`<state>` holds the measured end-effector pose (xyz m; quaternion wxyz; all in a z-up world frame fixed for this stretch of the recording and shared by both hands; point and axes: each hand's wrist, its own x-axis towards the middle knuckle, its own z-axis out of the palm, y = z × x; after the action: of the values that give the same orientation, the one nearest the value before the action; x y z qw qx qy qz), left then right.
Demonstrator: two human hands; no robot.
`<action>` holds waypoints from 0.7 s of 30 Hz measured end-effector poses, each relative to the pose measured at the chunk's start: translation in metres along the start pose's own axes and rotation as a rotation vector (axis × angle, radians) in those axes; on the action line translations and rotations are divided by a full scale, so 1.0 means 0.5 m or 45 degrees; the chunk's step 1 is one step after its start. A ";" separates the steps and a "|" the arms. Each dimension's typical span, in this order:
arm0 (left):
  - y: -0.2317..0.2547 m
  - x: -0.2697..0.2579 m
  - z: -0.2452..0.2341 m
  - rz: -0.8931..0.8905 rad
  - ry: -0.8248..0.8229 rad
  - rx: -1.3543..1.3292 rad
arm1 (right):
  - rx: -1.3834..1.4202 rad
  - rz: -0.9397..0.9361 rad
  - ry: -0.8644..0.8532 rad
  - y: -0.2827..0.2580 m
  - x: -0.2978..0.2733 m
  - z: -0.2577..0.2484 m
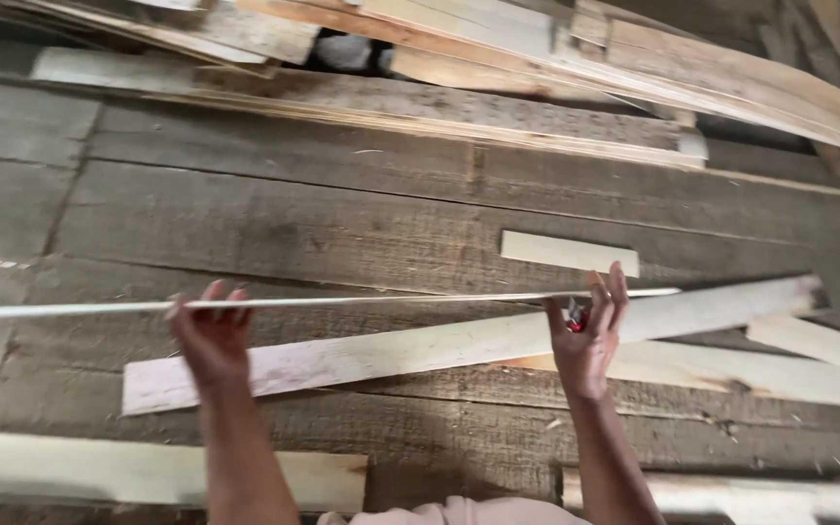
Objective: Cutting thin wooden strips into smaller pieces using a utility knife on a wooden floor.
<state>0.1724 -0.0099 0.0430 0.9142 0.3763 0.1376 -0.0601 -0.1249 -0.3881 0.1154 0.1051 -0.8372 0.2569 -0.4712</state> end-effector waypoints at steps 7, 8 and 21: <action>0.086 -0.098 0.053 0.051 0.045 0.089 | -0.002 0.057 -0.048 0.052 0.015 -0.054; 0.076 -0.083 0.027 0.057 -0.028 0.055 | 0.092 0.080 -0.132 0.077 0.014 -0.054; 0.085 -0.143 0.181 -0.126 0.408 0.233 | 0.020 0.484 -1.259 0.039 0.055 -0.142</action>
<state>0.1318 -0.0429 0.1545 0.8385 0.4556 0.2936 -0.0564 -0.1794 -0.4146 0.1653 0.3036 -0.8973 0.3204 0.0054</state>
